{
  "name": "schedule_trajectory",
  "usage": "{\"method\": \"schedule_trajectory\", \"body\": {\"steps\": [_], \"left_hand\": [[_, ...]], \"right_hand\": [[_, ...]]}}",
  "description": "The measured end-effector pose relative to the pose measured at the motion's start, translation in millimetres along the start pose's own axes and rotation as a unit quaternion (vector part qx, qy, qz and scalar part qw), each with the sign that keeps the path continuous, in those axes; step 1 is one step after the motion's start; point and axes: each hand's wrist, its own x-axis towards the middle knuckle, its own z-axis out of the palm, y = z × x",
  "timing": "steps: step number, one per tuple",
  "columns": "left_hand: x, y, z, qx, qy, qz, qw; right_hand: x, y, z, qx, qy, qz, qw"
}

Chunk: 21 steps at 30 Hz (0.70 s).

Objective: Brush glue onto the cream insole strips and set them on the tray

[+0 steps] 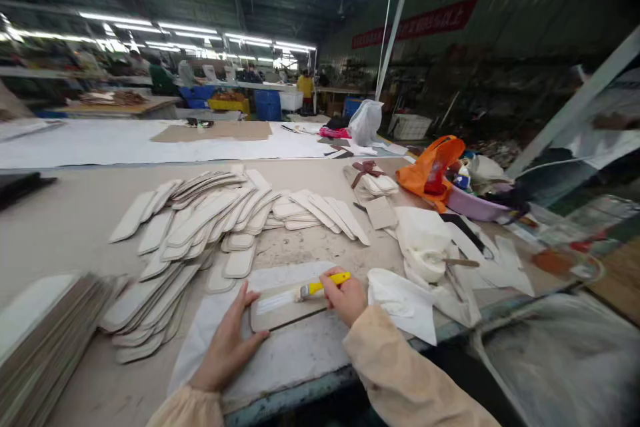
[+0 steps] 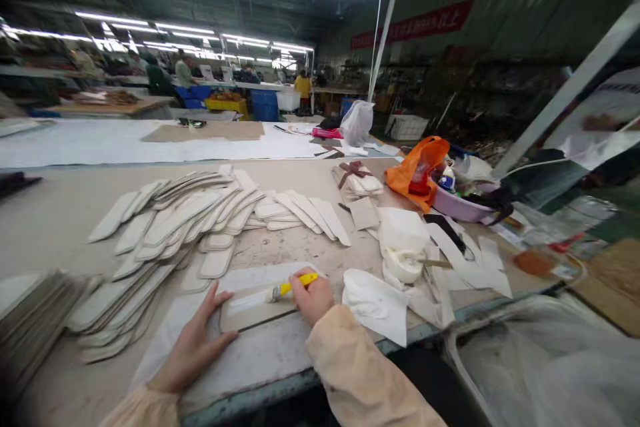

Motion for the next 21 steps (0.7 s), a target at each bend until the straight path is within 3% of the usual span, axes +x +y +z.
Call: {"method": "schedule_trajectory", "body": {"steps": [6,15,18,21], "left_hand": [[-0.2,-8.2,2.7,0.011,0.011,0.015,1.0],[0.9,-1.3,-2.3,0.008,0.007,0.011,1.0],[1.4,-1.9,-2.0,0.002,0.006,0.013,1.0],[0.1,-1.8,-1.5,-0.001,0.005,0.017,1.0]], "right_hand": [[6.9,6.6,-49.2,-0.007,0.049,0.047,0.998],[4.5,17.3,-96.5,-0.025,0.105,0.053,0.993],[-0.4,9.6,-99.2,-0.006,0.125,0.045,0.991],[-7.3,-4.5,-81.0,0.065,0.113,0.034,0.991]]}}
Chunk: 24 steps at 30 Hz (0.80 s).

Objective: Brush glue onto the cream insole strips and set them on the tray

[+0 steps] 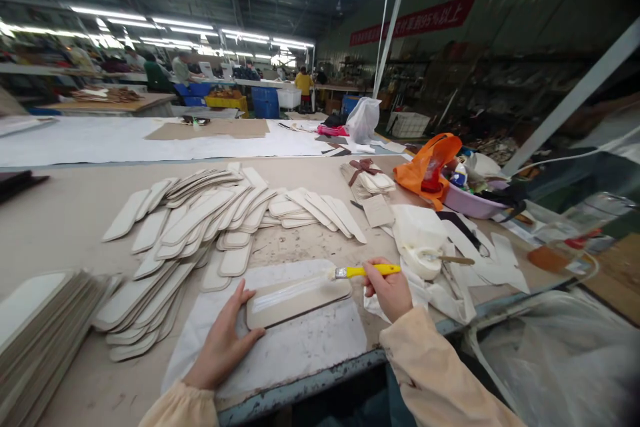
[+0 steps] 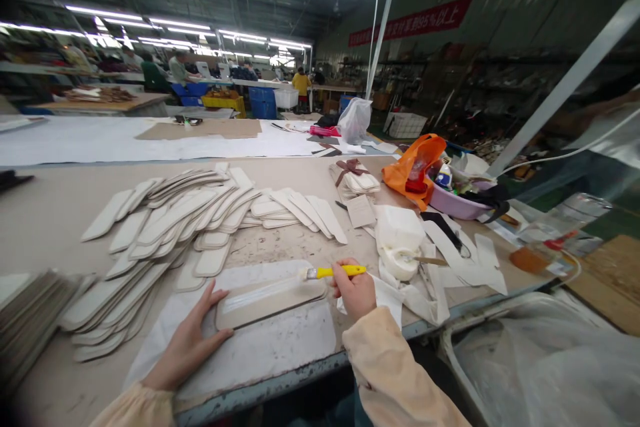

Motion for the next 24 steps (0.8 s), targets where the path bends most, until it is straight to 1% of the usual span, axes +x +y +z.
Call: {"method": "schedule_trajectory", "body": {"steps": [3,5,7,9,11,14,17,20,24], "left_hand": [[-1.7,1.3,0.6,-0.004,0.001,0.002,1.0],[-2.4,1.9,1.2,-0.007,0.003,0.001,1.0],[-2.6,2.0,1.8,-0.012,0.006,0.001,1.0],[-2.6,1.5,2.3,-0.019,0.006,0.002,1.0],[-2.4,0.7,2.7,-0.025,0.006,0.005,1.0],[-2.3,-1.0,3.4,-0.026,0.007,0.015,1.0],[-2.5,-2.0,3.9,-0.018,0.009,0.019,1.0],[-2.8,-1.7,3.8,-0.008,0.007,0.023,1.0],[-2.4,1.2,2.2,0.002,0.006,0.027,1.0]], "right_hand": [[-16.5,-6.6,36.8,0.075,-0.064,0.019,0.995],[-27.8,-7.6,65.1,0.098,-0.118,0.034,0.988],[-37.1,-6.9,90.5,0.106,-0.156,0.046,0.981],[-43.3,-5.9,109.4,0.1,-0.174,0.05,0.978],[-46.5,-5.8,120.8,0.085,-0.192,0.049,0.977],[-47.7,-6.7,125.8,0.061,-0.212,0.045,0.974],[-46.4,-6.4,121.2,0.042,-0.212,0.042,0.976],[-42.4,-3.5,110.5,0.024,-0.206,0.039,0.977],[-33.5,0.8,89.7,-0.002,-0.193,0.031,0.981]]}}
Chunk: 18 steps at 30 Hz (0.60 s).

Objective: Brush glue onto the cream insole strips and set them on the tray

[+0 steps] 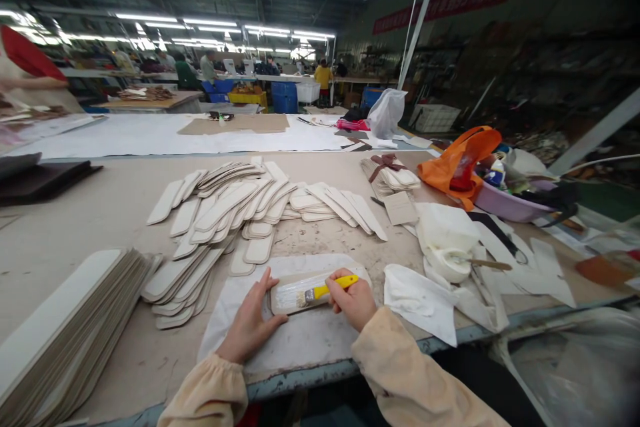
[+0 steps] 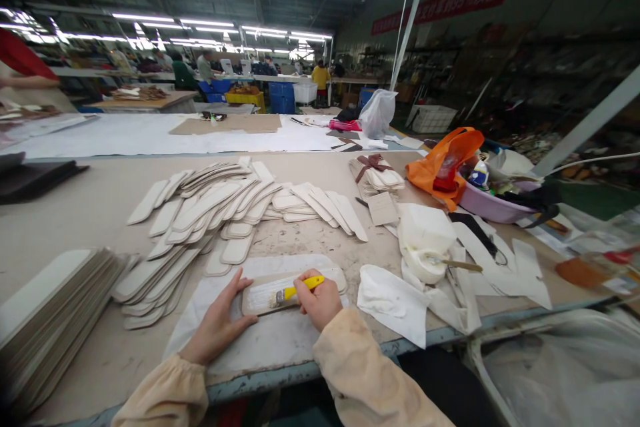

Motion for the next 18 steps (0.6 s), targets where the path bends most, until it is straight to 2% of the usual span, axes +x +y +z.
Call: {"method": "schedule_trajectory", "body": {"steps": [3,9,14,18], "left_hand": [[0.6,1.2,-1.2,0.006,-0.003,-0.003,1.0],[1.2,-4.3,-0.4,0.017,-0.006,0.0,1.0],[2.1,-4.7,-0.5,0.028,0.01,0.003,1.0],[2.7,-3.7,-1.2,0.035,0.012,0.008,0.999]], "right_hand": [[-0.5,2.1,-19.7,-0.017,0.021,0.0,1.0],[-2.8,8.8,-60.1,-0.04,0.108,-0.004,0.993],[-1.9,14.4,-87.8,-0.083,0.117,-0.019,0.989],[-1.8,14.4,-100.3,-0.118,0.127,-0.03,0.984]]}}
